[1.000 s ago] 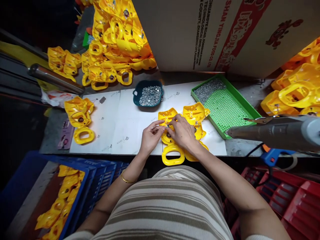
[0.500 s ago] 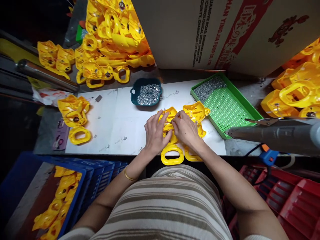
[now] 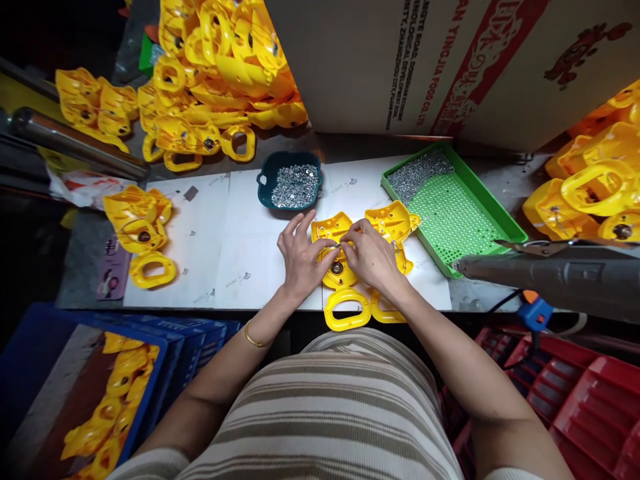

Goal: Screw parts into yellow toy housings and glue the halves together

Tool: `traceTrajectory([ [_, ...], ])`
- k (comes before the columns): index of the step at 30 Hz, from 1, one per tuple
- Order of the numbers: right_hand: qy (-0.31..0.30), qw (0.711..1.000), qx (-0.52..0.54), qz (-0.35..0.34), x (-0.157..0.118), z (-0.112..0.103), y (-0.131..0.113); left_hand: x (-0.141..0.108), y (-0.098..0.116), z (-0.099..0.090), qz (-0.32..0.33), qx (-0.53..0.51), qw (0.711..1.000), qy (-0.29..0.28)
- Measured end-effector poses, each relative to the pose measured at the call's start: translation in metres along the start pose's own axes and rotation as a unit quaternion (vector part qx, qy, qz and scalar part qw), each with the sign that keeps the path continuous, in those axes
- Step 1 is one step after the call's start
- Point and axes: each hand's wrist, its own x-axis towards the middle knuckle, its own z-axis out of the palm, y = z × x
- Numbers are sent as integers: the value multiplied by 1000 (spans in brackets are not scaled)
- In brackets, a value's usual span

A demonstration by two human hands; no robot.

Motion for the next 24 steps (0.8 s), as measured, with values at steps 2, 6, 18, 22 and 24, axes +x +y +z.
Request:
traceTrajectory([
  [2,12,1000,4,4,0,1,0,-2,1,1,-2,10,1000,14],
  [6,14,1000,6,11,0,4,0,-3,3,2,3,15,999,35],
  [18,9,999,41,4,4,7,3,-2,0,2,35,2,999,-3],
  [22,27,999,10,-15,0,3,3,1,-2,2,18,-4,999,-28],
  [24,38,999,-24,-25,-4,0,2,3,-3,2,9,-3,999,-45],
])
